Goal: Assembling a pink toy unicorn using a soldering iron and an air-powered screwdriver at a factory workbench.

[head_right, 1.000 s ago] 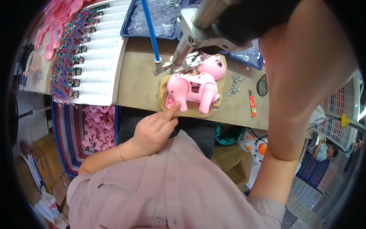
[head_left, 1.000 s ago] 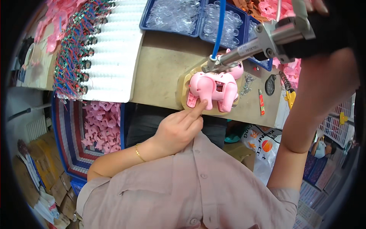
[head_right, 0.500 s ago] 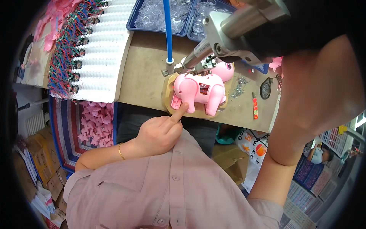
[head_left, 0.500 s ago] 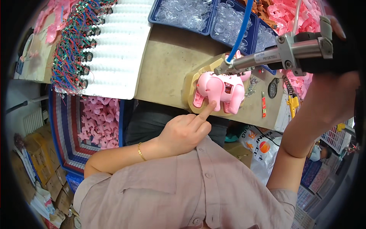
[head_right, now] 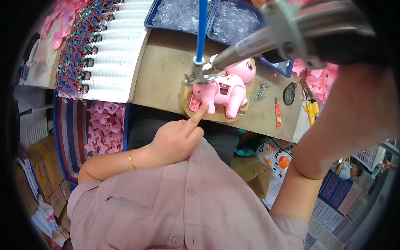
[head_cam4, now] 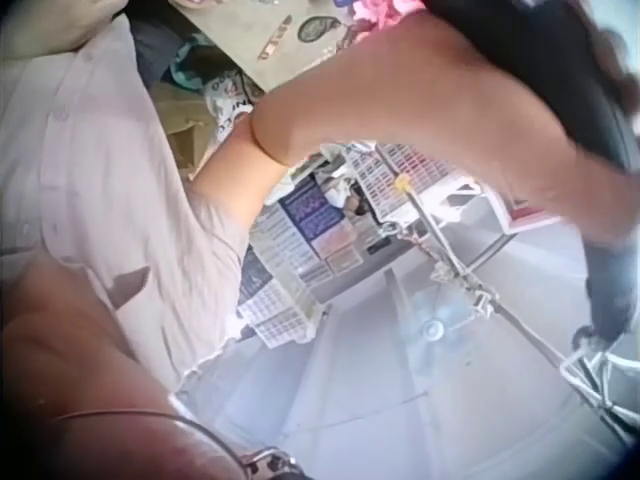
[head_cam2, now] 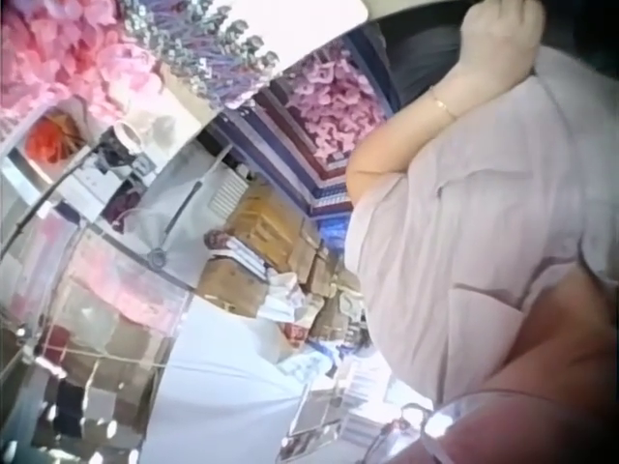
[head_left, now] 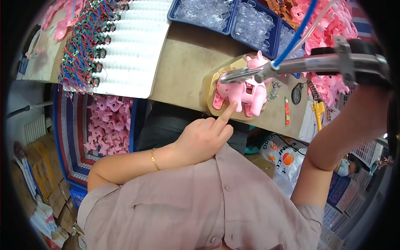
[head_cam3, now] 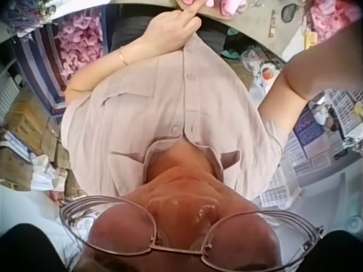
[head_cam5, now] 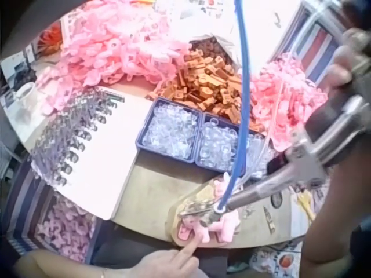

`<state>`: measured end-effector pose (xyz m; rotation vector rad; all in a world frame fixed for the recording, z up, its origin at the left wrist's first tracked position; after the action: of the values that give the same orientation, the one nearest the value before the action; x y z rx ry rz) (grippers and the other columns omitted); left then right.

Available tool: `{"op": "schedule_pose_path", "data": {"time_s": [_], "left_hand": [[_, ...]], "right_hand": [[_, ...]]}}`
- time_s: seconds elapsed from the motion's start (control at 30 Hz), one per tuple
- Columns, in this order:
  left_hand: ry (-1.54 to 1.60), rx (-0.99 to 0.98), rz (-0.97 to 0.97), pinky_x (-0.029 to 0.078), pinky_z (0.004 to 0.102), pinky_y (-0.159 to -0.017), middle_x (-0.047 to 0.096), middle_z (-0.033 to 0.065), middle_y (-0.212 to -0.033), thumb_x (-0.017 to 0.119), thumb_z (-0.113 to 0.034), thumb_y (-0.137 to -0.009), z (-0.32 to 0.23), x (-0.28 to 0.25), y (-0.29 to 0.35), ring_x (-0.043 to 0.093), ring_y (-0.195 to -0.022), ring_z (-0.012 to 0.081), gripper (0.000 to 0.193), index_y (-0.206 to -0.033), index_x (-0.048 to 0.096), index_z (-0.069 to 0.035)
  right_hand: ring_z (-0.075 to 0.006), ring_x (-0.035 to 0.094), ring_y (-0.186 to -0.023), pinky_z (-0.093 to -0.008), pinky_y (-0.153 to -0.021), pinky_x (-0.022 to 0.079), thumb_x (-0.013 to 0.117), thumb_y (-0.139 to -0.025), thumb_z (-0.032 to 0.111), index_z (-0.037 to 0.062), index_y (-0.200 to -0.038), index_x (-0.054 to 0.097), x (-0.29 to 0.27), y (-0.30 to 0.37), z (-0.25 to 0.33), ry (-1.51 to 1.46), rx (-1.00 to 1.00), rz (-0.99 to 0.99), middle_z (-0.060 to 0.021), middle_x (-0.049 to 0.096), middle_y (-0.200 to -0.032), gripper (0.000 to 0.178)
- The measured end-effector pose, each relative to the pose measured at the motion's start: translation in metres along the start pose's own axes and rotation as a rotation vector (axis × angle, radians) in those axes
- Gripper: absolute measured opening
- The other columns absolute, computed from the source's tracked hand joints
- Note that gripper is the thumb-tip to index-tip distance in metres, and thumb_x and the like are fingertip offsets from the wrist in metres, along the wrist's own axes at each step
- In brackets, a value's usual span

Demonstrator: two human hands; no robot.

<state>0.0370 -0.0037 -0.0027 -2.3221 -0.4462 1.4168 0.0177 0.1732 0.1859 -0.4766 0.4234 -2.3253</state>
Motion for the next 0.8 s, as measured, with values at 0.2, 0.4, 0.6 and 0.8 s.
{"op": "schedule_pose_path", "data": {"time_s": [0.2,0.4,0.6,0.8], "left_hand": [[0.033,-0.078,-0.042,0.041,0.0255,-0.050,0.051,0.0219,-0.135,0.058,-0.004,-0.067,-0.003,-0.002,-0.002,0.046,-0.052,0.0129,0.021,-0.065,0.037,-0.008],[0.073,-0.069,-0.042,0.042,0.0260,-0.049,0.048,0.0241,-0.137,0.057,-0.004,-0.066,-0.002,-0.001,0.000,0.047,-0.051,0.0128,0.019,-0.065,0.039,-0.008],[-0.023,-0.040,-0.021,0.043,0.0269,-0.049,0.048,0.0253,-0.135,0.058,-0.006,-0.066,-0.009,-0.001,0.000,0.049,-0.051,0.0136,0.018,-0.066,0.040,-0.007],[-0.020,-0.076,0.086,0.044,0.0303,-0.051,0.045,0.0255,-0.138,0.061,-0.008,-0.064,0.001,-0.004,-0.003,0.051,-0.052,0.0171,0.021,-0.066,0.040,-0.007]], "right_hand": [[-0.0179,0.045,-0.069,-0.0336,-0.068,0.038,0.048,-0.090,0.019,0.0009,-0.097,0.049,0.002,0.013,0.014,0.141,-0.059,-0.052,-0.0060,0.046,-0.080,0.020],[-0.0175,0.044,-0.069,-0.0336,-0.068,0.038,0.047,-0.090,0.021,0.0006,-0.099,0.048,0.009,0.017,0.029,0.279,-0.140,-0.097,-0.0065,0.046,-0.080,0.022],[-0.0176,0.044,-0.069,-0.0337,-0.068,0.038,0.047,-0.090,0.022,0.0004,-0.099,0.048,0.029,0.017,0.021,0.312,-0.157,-0.078,-0.0069,0.047,-0.081,0.023],[-0.0180,0.044,-0.069,-0.0339,-0.068,0.038,0.047,-0.090,0.022,0.0002,-0.099,0.049,-0.062,-0.030,0.035,0.204,-0.156,-0.036,-0.0073,0.047,-0.080,0.024]]}}
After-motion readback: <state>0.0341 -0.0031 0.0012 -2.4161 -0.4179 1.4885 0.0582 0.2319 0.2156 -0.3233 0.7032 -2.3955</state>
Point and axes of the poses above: each hand's wrist, its own y-axis away from the middle knuckle, its own x-axis out of the palm, z = x × y, the point moved 7 cm from there along -y, towards the middle knuckle
